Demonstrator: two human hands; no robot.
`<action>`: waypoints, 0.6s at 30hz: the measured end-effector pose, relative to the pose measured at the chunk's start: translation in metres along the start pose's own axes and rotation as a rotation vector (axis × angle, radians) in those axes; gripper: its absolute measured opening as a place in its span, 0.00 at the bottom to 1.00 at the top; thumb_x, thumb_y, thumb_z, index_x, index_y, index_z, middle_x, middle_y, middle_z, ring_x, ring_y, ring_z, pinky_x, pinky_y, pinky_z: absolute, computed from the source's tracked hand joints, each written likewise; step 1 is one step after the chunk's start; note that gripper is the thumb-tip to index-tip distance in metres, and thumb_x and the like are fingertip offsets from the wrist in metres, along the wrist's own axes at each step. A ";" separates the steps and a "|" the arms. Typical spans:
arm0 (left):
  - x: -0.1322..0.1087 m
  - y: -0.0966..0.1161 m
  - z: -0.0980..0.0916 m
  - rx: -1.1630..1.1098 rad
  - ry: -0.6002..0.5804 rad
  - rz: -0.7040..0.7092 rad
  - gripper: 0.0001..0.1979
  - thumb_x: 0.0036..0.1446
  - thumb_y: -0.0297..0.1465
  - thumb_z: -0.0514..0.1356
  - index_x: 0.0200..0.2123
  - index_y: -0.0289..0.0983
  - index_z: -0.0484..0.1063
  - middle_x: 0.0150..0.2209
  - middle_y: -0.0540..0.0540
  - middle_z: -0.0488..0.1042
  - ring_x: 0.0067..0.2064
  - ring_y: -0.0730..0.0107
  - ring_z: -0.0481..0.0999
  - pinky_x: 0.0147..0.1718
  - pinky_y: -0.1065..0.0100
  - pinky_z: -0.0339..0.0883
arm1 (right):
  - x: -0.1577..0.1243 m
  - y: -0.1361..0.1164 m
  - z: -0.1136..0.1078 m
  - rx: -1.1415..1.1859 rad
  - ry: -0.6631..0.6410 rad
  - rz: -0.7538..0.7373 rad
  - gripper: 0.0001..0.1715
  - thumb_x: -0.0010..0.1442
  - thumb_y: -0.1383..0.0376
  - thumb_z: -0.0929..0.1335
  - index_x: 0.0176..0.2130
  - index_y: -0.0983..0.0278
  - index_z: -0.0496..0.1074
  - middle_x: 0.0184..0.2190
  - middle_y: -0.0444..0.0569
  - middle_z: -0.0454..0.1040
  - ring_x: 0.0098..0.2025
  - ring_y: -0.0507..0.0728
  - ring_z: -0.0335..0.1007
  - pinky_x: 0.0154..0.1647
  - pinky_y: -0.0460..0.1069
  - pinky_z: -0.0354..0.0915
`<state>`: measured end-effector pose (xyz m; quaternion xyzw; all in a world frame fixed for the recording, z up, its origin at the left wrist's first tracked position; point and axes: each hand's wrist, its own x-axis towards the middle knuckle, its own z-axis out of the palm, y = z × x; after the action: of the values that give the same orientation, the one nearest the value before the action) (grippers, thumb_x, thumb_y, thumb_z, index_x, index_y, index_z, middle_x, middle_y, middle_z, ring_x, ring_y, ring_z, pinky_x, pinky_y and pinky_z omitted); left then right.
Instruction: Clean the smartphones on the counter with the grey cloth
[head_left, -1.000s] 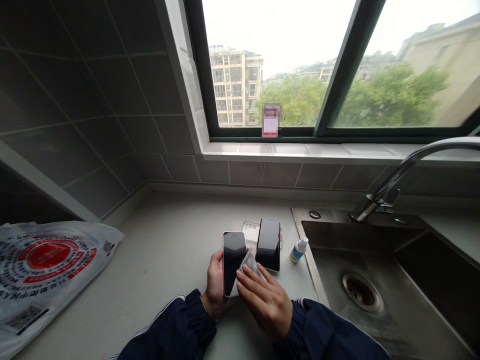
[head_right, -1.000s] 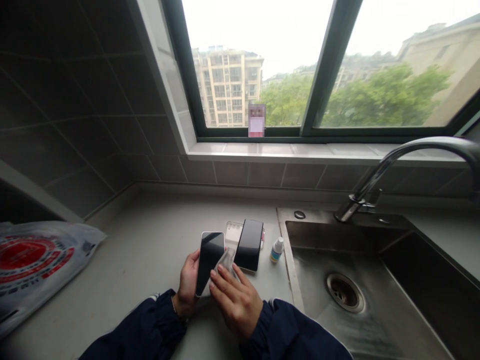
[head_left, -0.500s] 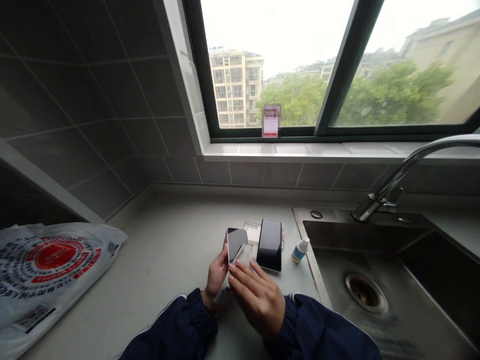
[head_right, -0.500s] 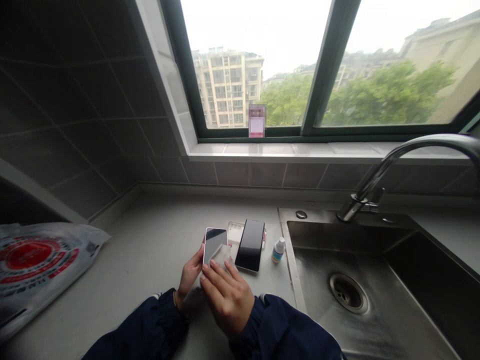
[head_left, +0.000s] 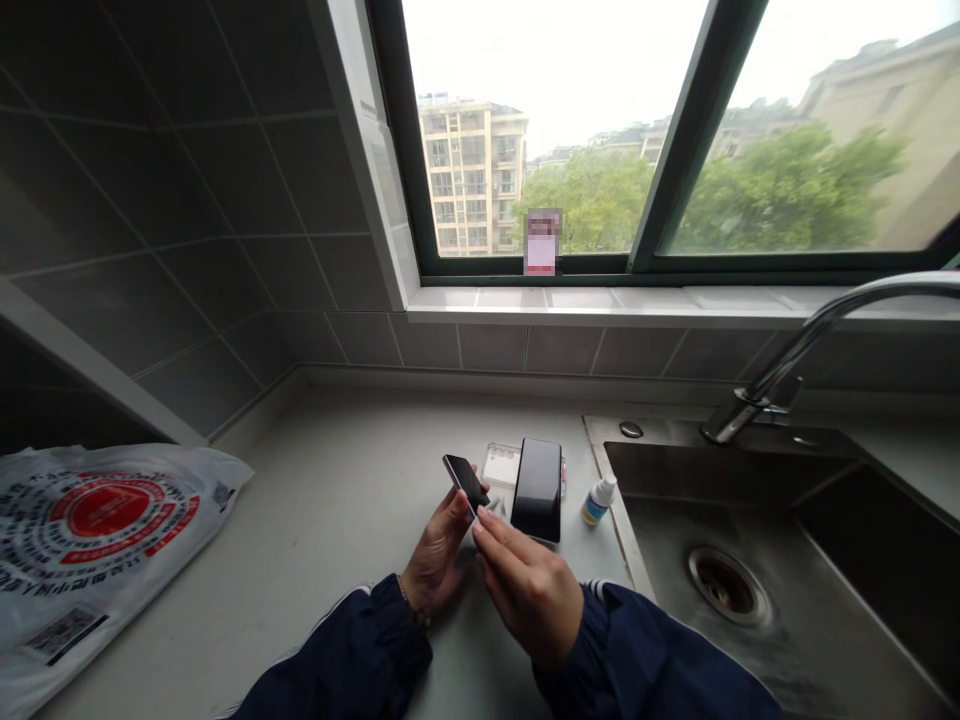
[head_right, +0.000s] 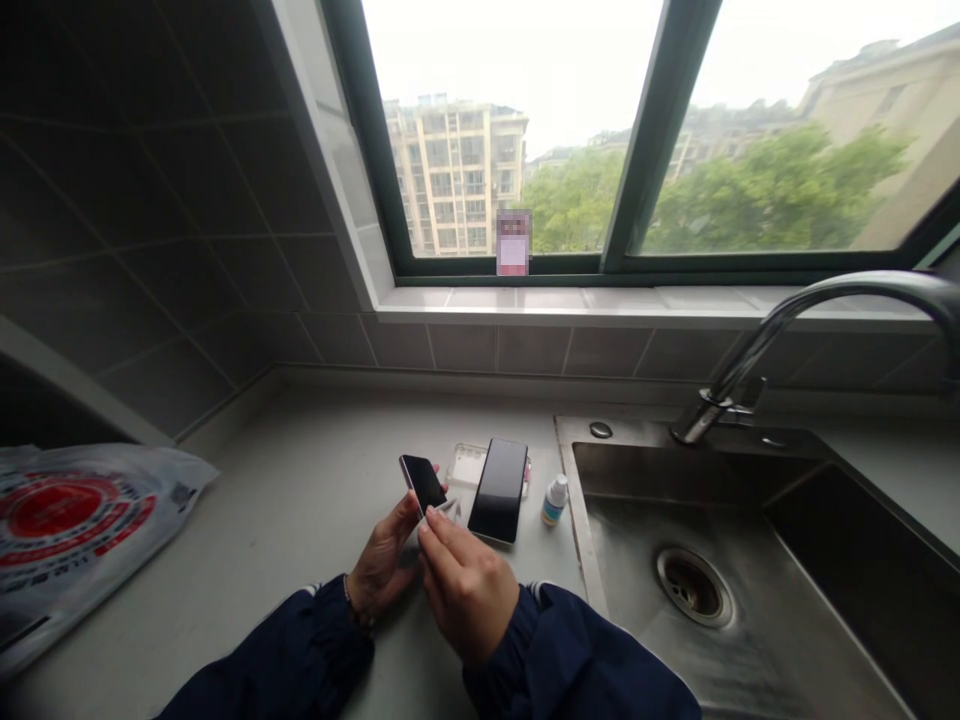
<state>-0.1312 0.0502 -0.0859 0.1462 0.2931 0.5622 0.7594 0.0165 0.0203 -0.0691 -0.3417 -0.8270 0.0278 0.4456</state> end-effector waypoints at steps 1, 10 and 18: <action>0.000 -0.001 -0.001 0.004 -0.003 0.010 0.22 0.60 0.34 0.62 0.58 0.44 0.68 0.46 0.45 0.76 0.42 0.69 0.75 0.43 0.67 0.67 | 0.001 0.001 -0.001 -0.030 -0.005 -0.018 0.23 0.64 0.74 0.62 0.57 0.71 0.71 0.57 0.60 0.70 0.59 0.60 0.69 0.59 0.51 0.69; 0.002 -0.004 -0.004 0.017 -0.002 0.013 0.29 0.57 0.40 0.64 0.61 0.50 0.62 0.46 0.46 0.75 0.40 0.68 0.76 0.46 0.62 0.67 | 0.005 0.000 -0.003 -0.120 -0.056 -0.045 0.27 0.65 0.75 0.60 0.61 0.71 0.66 0.59 0.60 0.69 0.61 0.59 0.66 0.60 0.50 0.68; 0.004 -0.005 0.001 -0.054 -0.060 -0.020 0.20 0.60 0.36 0.62 0.56 0.45 0.68 0.44 0.46 0.77 0.45 0.68 0.77 0.52 0.63 0.65 | 0.007 0.004 0.003 -0.220 -0.116 -0.007 0.33 0.63 0.76 0.61 0.66 0.68 0.59 0.61 0.58 0.66 0.60 0.59 0.68 0.58 0.50 0.69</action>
<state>-0.1256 0.0520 -0.0888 0.1396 0.2564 0.5575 0.7772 0.0139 0.0289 -0.0672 -0.3833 -0.8508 -0.0451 0.3567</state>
